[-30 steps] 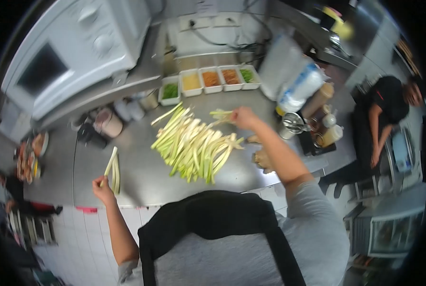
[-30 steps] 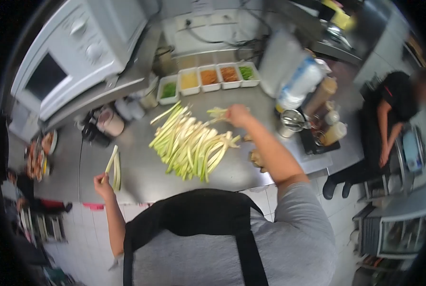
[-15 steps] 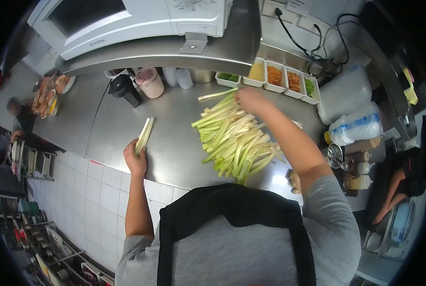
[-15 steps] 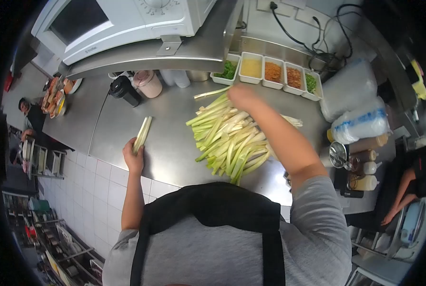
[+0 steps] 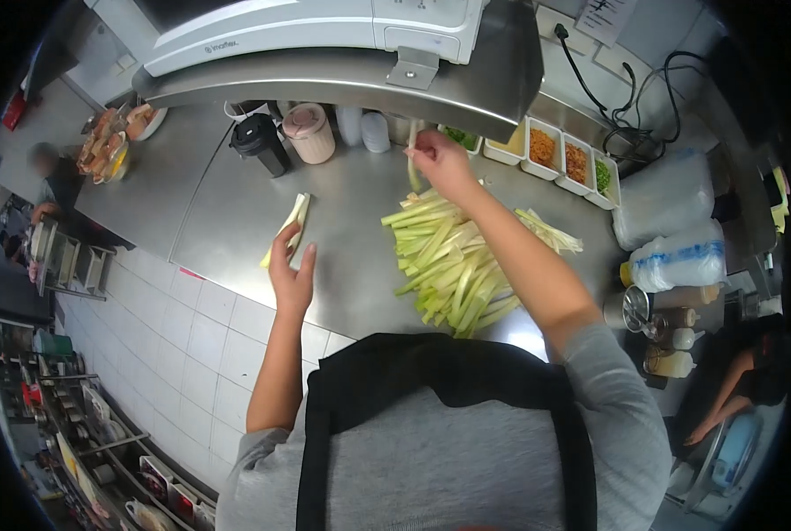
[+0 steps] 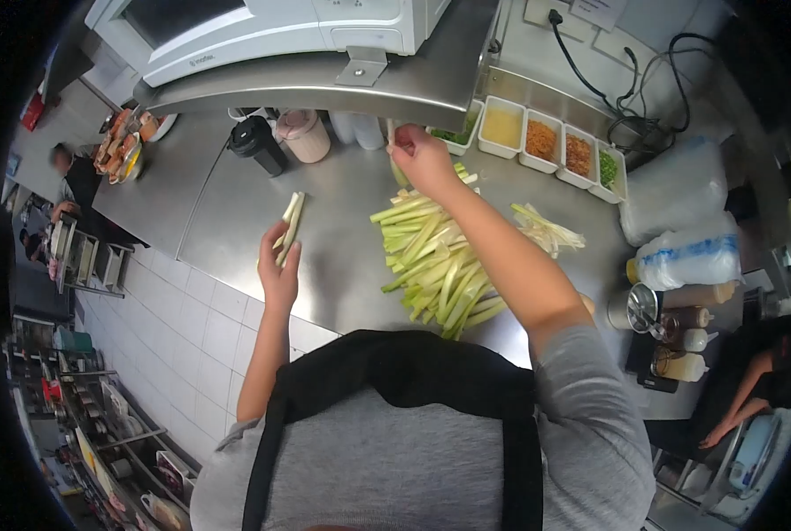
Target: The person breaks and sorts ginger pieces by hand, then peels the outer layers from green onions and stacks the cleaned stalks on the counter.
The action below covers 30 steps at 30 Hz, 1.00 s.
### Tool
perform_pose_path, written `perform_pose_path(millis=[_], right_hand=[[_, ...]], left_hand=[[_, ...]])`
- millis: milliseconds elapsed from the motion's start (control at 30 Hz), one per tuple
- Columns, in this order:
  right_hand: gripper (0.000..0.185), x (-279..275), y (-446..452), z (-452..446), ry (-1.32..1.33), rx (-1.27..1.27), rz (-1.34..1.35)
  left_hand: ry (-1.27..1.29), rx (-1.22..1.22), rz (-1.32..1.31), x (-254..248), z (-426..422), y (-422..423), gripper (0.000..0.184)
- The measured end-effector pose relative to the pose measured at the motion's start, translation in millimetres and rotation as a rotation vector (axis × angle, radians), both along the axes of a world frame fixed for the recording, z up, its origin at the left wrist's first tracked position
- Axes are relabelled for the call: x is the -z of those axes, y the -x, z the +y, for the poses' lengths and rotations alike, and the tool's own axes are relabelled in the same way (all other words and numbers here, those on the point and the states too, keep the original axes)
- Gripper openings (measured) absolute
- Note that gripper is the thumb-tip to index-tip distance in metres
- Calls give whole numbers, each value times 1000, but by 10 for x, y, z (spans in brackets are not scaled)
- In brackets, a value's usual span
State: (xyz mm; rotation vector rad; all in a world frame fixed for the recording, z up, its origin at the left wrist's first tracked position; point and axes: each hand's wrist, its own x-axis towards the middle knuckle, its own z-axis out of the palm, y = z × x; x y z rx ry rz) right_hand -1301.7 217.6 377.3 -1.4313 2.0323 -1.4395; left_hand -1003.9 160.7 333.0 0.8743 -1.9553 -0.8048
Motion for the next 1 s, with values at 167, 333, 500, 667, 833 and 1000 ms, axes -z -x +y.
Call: perform_pose_path(millis=[167, 333, 500, 667, 833, 1000], right_hand=[[18, -277, -359, 748, 224, -262, -1056], [13, -109, -535, 1233, 263, -45, -1021], [16, 38, -478, 1579, 251, 144, -772], [16, -31, -771, 1728, 422, 235, -967], [30, 91, -737, 1750, 598, 325, -890], [23, 108, -477, 1778, 675, 466, -828]], left_hand=[[-167, 368, 41, -601, 594, 662, 34], [-284, 524, -107, -533, 913, 828, 19], [-549, 569, -11, -544, 1106, 783, 15], [-578, 600, -39, -482, 1187, 769, 15], [-487, 668, -116, -495, 1391, 763, 14], [-528, 696, -83, -502, 1444, 994, 14]])
